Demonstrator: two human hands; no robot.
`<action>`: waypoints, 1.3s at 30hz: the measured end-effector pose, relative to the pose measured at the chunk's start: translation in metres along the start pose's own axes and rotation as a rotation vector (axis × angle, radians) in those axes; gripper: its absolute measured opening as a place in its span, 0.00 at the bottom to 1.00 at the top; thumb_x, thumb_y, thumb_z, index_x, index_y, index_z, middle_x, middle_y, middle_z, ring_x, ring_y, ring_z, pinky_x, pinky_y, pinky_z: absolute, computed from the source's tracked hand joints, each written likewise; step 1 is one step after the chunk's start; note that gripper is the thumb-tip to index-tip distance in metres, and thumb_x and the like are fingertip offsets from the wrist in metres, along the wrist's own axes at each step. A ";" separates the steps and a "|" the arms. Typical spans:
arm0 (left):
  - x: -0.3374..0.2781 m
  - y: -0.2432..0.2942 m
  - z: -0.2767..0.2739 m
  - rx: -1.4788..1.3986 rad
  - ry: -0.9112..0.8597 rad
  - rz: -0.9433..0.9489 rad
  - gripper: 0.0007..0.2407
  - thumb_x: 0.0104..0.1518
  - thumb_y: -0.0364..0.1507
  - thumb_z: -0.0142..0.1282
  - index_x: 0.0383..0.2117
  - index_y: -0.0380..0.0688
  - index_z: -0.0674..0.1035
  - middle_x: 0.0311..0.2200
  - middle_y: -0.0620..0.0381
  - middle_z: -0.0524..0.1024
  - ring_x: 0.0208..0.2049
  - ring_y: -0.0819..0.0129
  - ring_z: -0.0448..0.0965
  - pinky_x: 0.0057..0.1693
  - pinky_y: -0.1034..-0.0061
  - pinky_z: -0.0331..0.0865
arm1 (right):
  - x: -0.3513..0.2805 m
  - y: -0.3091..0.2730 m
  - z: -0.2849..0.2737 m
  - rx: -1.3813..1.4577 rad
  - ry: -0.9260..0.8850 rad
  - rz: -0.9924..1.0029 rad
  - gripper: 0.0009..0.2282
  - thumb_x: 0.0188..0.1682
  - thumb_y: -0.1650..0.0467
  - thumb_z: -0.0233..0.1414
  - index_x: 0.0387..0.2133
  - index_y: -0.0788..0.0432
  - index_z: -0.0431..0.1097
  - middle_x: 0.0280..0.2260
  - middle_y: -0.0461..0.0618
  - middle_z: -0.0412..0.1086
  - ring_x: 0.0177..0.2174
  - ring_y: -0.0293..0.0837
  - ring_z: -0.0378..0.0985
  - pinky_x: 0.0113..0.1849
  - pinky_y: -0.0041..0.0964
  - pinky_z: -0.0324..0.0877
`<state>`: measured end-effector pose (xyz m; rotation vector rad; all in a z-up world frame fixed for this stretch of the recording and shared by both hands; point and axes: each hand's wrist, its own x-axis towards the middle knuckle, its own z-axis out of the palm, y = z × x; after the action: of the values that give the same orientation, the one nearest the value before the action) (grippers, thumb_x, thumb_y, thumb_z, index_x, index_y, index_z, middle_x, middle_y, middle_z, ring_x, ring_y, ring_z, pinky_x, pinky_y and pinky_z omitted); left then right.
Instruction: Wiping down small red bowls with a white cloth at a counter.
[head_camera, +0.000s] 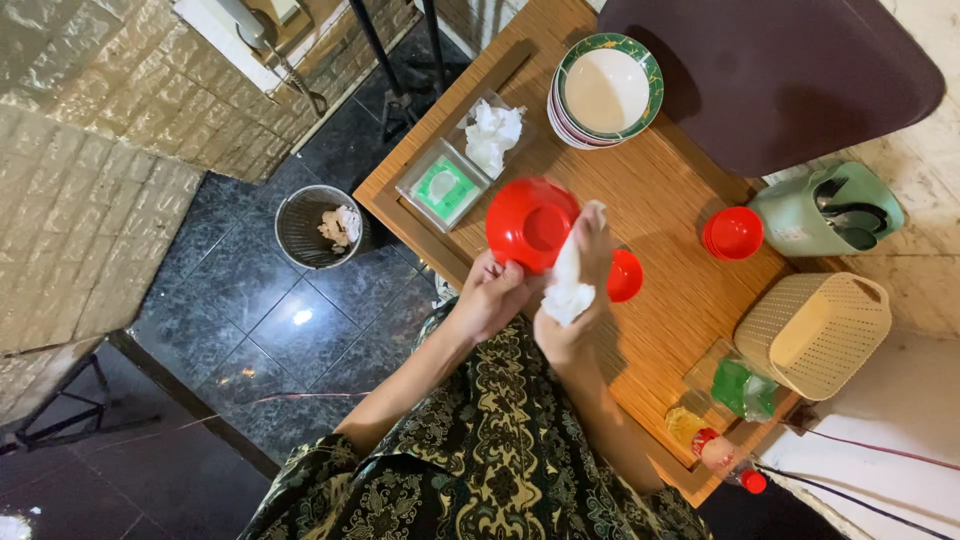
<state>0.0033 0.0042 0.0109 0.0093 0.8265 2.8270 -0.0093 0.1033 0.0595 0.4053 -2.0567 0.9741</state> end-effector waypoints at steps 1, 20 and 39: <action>-0.001 0.009 0.012 0.001 -0.002 0.002 0.19 0.63 0.35 0.53 0.56 0.36 0.74 0.41 0.50 0.81 0.47 0.63 0.81 0.58 0.57 0.72 | 0.003 -0.002 -0.002 0.001 0.001 -0.002 0.24 0.62 0.65 0.29 0.58 0.75 0.63 0.59 0.74 0.62 0.59 0.71 0.63 0.58 0.63 0.62; 0.015 0.036 0.018 0.000 0.161 0.201 0.20 0.67 0.32 0.46 0.60 0.29 0.67 0.50 0.37 0.74 0.51 0.51 0.78 0.57 0.53 0.74 | 0.008 -0.019 0.005 0.049 0.057 -0.003 0.17 0.61 0.70 0.41 0.59 0.71 0.60 0.59 0.70 0.62 0.60 0.67 0.63 0.60 0.67 0.59; -0.005 0.019 -0.009 -0.170 0.145 0.019 0.14 0.62 0.29 0.54 0.49 0.33 0.71 0.45 0.40 0.79 0.49 0.50 0.81 0.55 0.54 0.76 | 0.014 -0.002 -0.003 0.029 -0.096 0.025 0.22 0.61 0.63 0.38 0.60 0.69 0.59 0.60 0.70 0.62 0.60 0.65 0.64 0.61 0.69 0.56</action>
<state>0.0038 -0.0169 0.0140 -0.2158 0.6134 2.9338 -0.0152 0.1052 0.0727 0.4506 -2.1406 1.0188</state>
